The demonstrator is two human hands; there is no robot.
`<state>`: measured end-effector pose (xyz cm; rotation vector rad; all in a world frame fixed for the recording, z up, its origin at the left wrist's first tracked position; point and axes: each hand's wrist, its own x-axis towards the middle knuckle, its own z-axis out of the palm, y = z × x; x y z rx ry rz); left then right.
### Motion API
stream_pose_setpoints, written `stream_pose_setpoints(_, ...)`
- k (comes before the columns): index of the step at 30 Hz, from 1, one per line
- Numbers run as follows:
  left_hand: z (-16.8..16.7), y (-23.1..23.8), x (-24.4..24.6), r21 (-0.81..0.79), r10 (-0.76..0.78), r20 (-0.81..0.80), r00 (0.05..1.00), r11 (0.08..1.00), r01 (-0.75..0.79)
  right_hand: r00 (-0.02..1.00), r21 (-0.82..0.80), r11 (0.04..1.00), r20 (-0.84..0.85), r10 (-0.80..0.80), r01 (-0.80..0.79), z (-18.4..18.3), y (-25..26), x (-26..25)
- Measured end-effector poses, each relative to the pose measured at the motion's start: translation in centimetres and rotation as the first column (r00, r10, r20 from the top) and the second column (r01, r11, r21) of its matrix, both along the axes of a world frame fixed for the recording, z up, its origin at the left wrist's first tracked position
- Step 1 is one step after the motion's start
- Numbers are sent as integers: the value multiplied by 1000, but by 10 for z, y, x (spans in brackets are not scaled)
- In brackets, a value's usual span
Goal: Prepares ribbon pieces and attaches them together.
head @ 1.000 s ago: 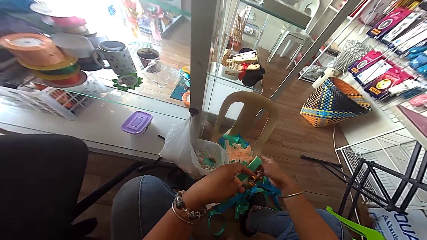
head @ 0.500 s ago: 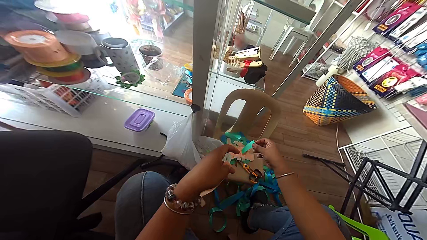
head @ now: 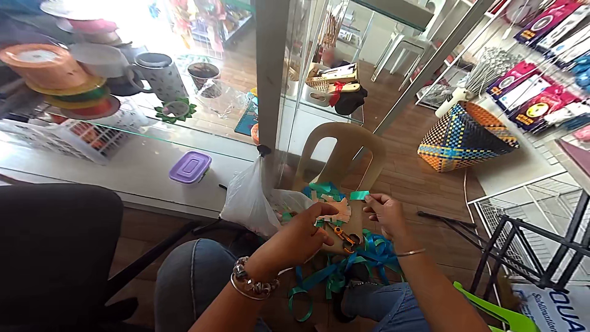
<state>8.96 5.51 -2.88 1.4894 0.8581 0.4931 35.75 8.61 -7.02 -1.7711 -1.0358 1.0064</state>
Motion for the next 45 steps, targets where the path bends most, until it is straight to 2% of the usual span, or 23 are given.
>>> stream_pose_setpoints(4, -11, -5, 13, 47, -30, 146, 989, 999, 23, 969, 161, 970, -137, 207, -185, 27, -47, -21)
stream_pose_setpoints(6, -15, -7, 18, 69, -47, 175, 983, 997, 35, 939, 173, 933, -87, 333, -315, 27, -61, -28)
stream_pose_setpoints(8, -19, -9, 21, 99, -58, 204, 977, 994, 39, 907, 185, 889, 32, 420, -419, 21, -68, -31)
stream_pose_setpoints(10, -21, -9, 23, 112, -52, 189, 981, 993, 31, 880, 232, 849, 117, 460, -475, 14, -71, -30)
stream_pose_setpoints(12, -24, -9, 24, 112, -56, 166, 984, 993, 38, 876, 272, 834, 101, 472, -481, 13, -72, -24)
stream_pose_setpoints(14, -27, -10, 26, 119, -68, 165, 984, 992, 48, 866, 267, 827, 73, 495, -495, 17, -74, -19)
stream_pose_setpoints(18, -30, -11, 33, 141, -107, 157, 982, 986, 85, 788, 267, 743, 162, 593, -614, 11, -77, -18)
stream_pose_setpoints(20, -31, -11, 34, 164, -125, 142, 982, 981, 101, 770, 227, 737, 151, 619, -637, 10, -76, -20)
stream_pose_setpoints(23, -32, -12, 34, 181, -156, 119, 981, 974, 133, 767, 160, 751, 97, 634, -640, 14, -76, -20)
stream_pose_setpoints(25, -32, -12, 33, 180, -160, 108, 981, 974, 139, 760, 181, 739, 106, 642, -649, 14, -77, -21)
stream_pose_setpoints(29, -35, -11, 31, 158, -138, 124, 983, 980, 117, 744, 329, 667, 307, 593, -668, 8, -80, -27)
stream_pose_setpoints(32, -34, -9, 31, 59, -129, 182, 975, 991, 120, 739, 382, 641, 453, 499, -666, 5, -80, -30)
stream_pose_setpoints(34, -32, -8, 31, -9, -123, 232, 965, 992, 128, 737, 385, 644, 491, 464, -661, 6, -81, -30)
stream_pose_setpoints(38, -33, -9, 34, -50, -115, 288, 951, 990, 135, 737, 384, 650, 510, 443, -656, 6, -81, -27)
stream_pose_setpoints(45, -40, -15, 37, -191, -192, 246, 950, 951, 242, 779, 429, 715, 570, 260, -552, 12, -74, -10)
